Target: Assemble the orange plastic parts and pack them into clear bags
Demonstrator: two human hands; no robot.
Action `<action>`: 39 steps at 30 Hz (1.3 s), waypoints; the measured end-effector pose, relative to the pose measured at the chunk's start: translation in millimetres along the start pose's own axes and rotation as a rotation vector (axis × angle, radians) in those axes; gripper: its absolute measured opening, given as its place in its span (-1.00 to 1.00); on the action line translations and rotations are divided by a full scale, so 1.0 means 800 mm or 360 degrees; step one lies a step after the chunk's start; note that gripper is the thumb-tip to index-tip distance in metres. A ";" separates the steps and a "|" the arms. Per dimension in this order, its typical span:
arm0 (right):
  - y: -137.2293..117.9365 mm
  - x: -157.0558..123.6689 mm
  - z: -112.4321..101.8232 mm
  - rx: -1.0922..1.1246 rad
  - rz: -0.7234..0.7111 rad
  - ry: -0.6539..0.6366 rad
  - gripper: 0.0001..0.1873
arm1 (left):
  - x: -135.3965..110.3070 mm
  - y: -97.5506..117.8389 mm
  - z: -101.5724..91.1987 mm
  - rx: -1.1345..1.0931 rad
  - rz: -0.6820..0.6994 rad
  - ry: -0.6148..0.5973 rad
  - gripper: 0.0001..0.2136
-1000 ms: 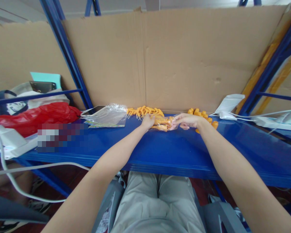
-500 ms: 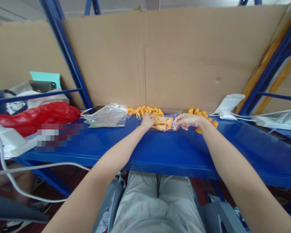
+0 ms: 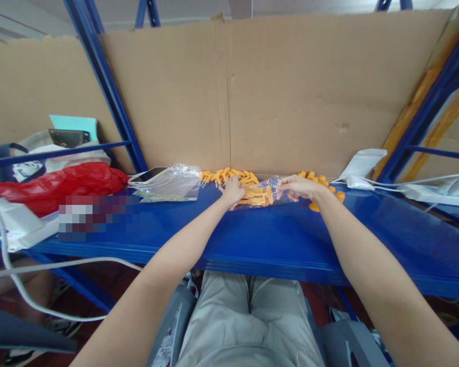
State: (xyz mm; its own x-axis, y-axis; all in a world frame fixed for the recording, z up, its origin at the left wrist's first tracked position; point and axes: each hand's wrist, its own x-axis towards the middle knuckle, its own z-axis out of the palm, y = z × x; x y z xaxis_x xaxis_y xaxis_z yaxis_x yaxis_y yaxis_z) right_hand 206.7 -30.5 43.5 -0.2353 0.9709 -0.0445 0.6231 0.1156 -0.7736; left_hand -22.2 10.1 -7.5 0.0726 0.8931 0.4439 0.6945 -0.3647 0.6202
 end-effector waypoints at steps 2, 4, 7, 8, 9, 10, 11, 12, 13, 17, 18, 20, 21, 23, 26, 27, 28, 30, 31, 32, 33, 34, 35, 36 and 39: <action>0.002 0.001 -0.002 -0.0066 -0.0021 0.0078 -0.80 | -0.004 0.008 -0.005 0.0106 0.0038 -0.0073 -0.52; 0.004 0.003 -0.003 -0.0128 -0.0022 0.0176 -0.80 | -0.006 0.015 -0.010 0.0196 0.0129 -0.0173 -0.51; 0.007 0.005 -0.004 -0.0186 -0.0040 0.0303 -0.80 | -0.007 0.020 -0.014 0.0291 0.0284 -0.0346 -0.56; 0.008 0.006 -0.004 -0.0197 -0.0046 0.0331 -0.80 | -0.007 0.021 -0.015 0.0303 0.0340 -0.0405 -0.59; 0.010 0.007 -0.005 -0.0210 -0.0049 0.0361 -0.80 | -0.007 0.021 -0.016 0.0302 0.0397 -0.0458 -0.61; 0.011 0.009 -0.005 -0.0230 -0.0052 0.0392 -0.80 | -0.007 0.021 -0.016 0.0292 0.0448 -0.0506 -0.62; 0.013 0.012 -0.005 -0.0261 -0.0058 0.0427 -0.79 | -0.008 0.021 -0.016 0.0278 0.0487 -0.0548 -0.64; 0.015 0.014 -0.005 -0.0299 -0.0069 0.0464 -0.78 | -0.009 0.021 -0.015 0.0261 0.0508 -0.0584 -0.64; 0.017 0.018 -0.005 -0.0343 -0.0085 0.0504 -0.78 | -0.010 0.022 -0.015 0.0244 0.0511 -0.0613 -0.64; 0.024 0.028 -0.003 -0.0493 -0.0119 0.0644 -0.78 | -0.020 0.030 -0.014 0.0195 0.0412 -0.0645 -0.68; 0.025 0.029 -0.002 -0.0511 -0.0112 0.0670 -0.78 | -0.021 0.033 -0.013 0.0203 0.0386 -0.0617 -0.70; 0.027 0.030 -0.001 -0.0532 -0.0093 0.0727 -0.78 | -0.024 0.037 -0.013 0.0267 0.0351 -0.0552 -0.72; 0.028 0.030 -0.001 -0.0540 -0.0085 0.0754 -0.78 | -0.024 0.039 -0.013 0.0314 0.0345 -0.0529 -0.71; 0.031 0.032 -0.001 -0.0561 -0.0066 0.0808 -0.79 | -0.023 0.041 -0.012 0.0395 0.0338 -0.0495 -0.68; 0.036 0.035 -0.001 -0.0589 -0.0006 0.0841 -0.81 | -0.022 0.040 -0.010 0.0457 0.0350 -0.0382 -0.67; 0.038 0.036 -0.001 -0.0594 0.0011 0.0844 -0.81 | -0.022 0.039 -0.009 0.0482 0.0354 -0.0327 -0.68; 0.039 0.036 -0.001 -0.0602 0.0023 0.0849 -0.80 | -0.022 0.038 -0.009 0.0515 0.0343 -0.0273 -0.69; 0.040 0.036 -0.001 -0.0648 0.0052 0.0896 -0.77 | -0.022 0.033 -0.008 0.0578 0.0257 -0.0204 -0.71; 0.040 0.036 -0.002 -0.0690 0.0080 0.0944 -0.73 | -0.021 0.031 -0.008 0.0591 0.0186 -0.0200 -0.70; 0.040 0.035 -0.003 -0.0742 0.0123 0.0995 -0.66 | -0.020 0.028 -0.009 0.0589 0.0108 -0.0212 -0.70; 0.039 0.034 -0.004 -0.0799 0.0181 0.1035 -0.59 | -0.019 0.025 -0.010 0.0576 0.0040 -0.0232 -0.69; 0.039 0.033 -0.006 -0.0853 0.0249 0.1046 -0.52 | -0.017 0.022 -0.010 0.0555 -0.0010 -0.0252 -0.69; 0.040 0.032 -0.008 -0.0894 0.0319 0.1022 -0.47 | -0.015 0.020 -0.011 0.0532 -0.0041 -0.0266 -0.69; 0.041 0.032 -0.010 -0.0909 0.0380 0.0955 -0.44 | -0.013 0.018 -0.012 0.0511 -0.0057 -0.0275 -0.68; 0.047 0.035 -0.016 -0.0811 0.0471 0.0651 -0.39 | -0.007 0.013 -0.013 0.0467 -0.0049 -0.0308 -0.69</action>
State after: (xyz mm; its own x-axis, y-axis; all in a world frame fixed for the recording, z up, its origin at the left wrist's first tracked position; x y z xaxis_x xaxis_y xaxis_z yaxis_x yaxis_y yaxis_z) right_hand 233.3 3.7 21.4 0.2338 0.9659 0.1112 0.9119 -0.1781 -0.3699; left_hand -22.8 -1.1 3.0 0.1632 0.9461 0.2796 0.8725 -0.2707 0.4067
